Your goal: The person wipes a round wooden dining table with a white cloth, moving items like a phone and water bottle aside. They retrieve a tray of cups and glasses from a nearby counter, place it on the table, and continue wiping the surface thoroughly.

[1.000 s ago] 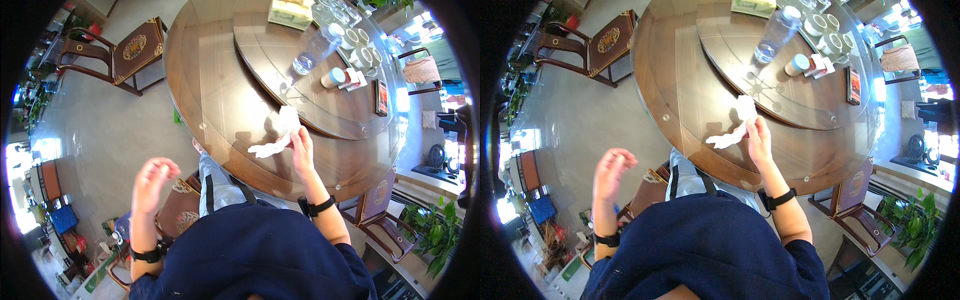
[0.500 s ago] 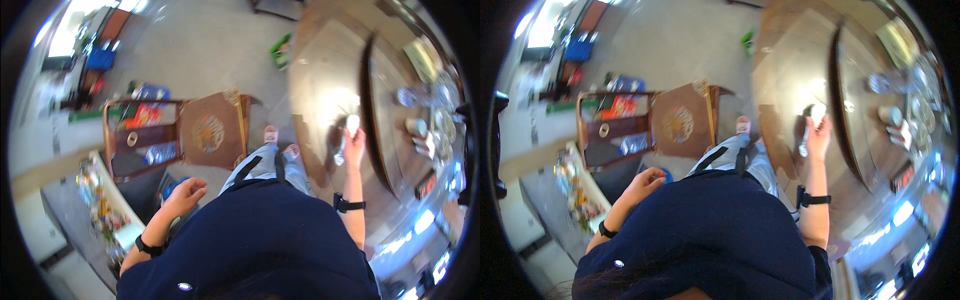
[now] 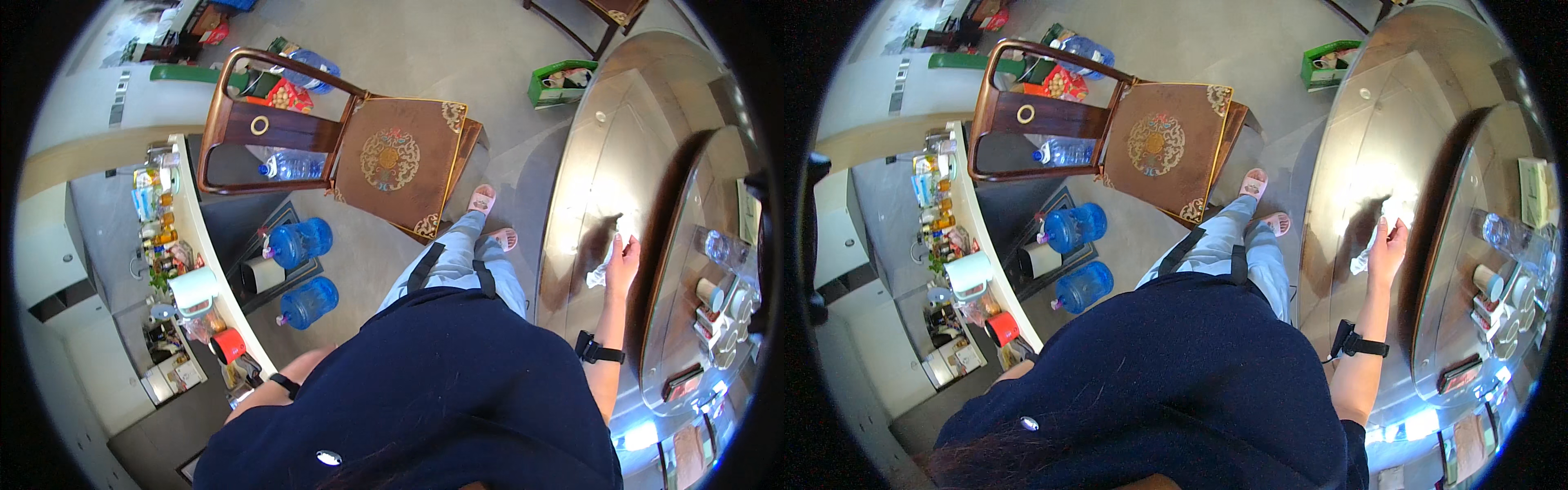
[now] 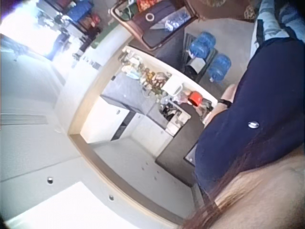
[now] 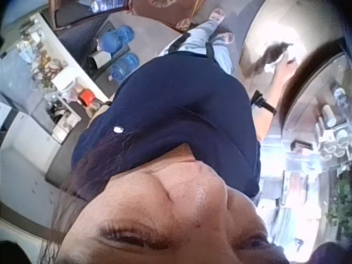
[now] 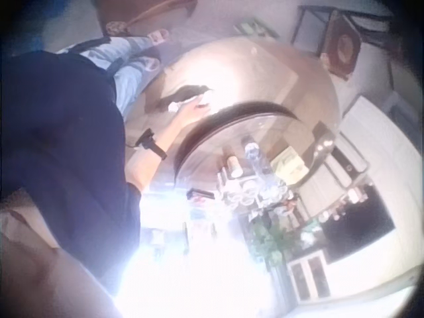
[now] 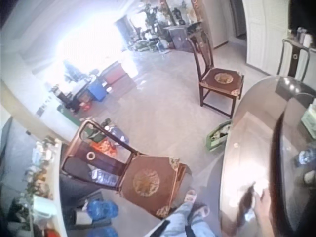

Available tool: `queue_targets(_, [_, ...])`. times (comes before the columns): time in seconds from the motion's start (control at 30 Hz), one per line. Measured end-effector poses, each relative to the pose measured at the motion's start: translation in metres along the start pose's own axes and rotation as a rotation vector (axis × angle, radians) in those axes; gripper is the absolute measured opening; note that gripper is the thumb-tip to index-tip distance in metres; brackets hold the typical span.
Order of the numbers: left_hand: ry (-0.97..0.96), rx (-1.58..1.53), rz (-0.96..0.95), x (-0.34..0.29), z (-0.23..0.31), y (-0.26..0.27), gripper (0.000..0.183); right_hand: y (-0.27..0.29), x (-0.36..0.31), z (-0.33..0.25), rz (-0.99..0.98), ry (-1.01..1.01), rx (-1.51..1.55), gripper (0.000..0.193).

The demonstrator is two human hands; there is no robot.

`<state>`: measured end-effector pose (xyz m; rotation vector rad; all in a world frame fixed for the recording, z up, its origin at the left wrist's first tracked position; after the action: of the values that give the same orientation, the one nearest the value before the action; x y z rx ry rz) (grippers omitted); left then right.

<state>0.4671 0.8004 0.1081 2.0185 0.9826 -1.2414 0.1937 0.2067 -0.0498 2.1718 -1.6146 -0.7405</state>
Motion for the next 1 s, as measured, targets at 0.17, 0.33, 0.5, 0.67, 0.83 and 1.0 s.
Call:
queue_targets(0.17, [-0.16,0.123,-0.06,0.012,0.013,0.027,0.042,0.018,-0.022,-0.011,0.065,0.008,0.08,0.038])
queue_targets(0.33, [-0.335,0.287,-0.081,-0.013,0.054,0.107,0.034,0.04,-0.036,0.025,0.18,-0.065,0.025,0.031])
queue_targets(0.5, [-0.579,0.223,0.045,-0.067,0.094,0.206,0.027,0.052,-0.047,0.062,0.204,-0.106,0.093,0.023])
queue_targets(0.67, [-0.829,-0.162,0.23,-0.146,0.15,0.309,0.025,0.057,-0.08,0.057,0.376,-0.189,0.455,0.017])
queue_targets(0.83, [-1.225,0.025,0.319,-0.215,0.225,0.352,0.021,0.064,-0.109,0.017,0.383,-0.161,0.802,0.017])
queue_targets(1.0, [-1.276,0.272,0.422,-0.228,0.336,0.376,0.021,0.055,-0.103,-0.023,0.383,0.002,0.923,0.02])
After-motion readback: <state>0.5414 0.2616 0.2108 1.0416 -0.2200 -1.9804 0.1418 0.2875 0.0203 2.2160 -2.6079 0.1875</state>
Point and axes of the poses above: each hand's wrist, its own x-axis towards the middle knuckle, its own y-axis out of the back of the hand, z = x × y, the point moved 1 cm from there along x, towards the middle knuckle, and after that the axes turned 7 degrees about x, right-handed, at the moved point
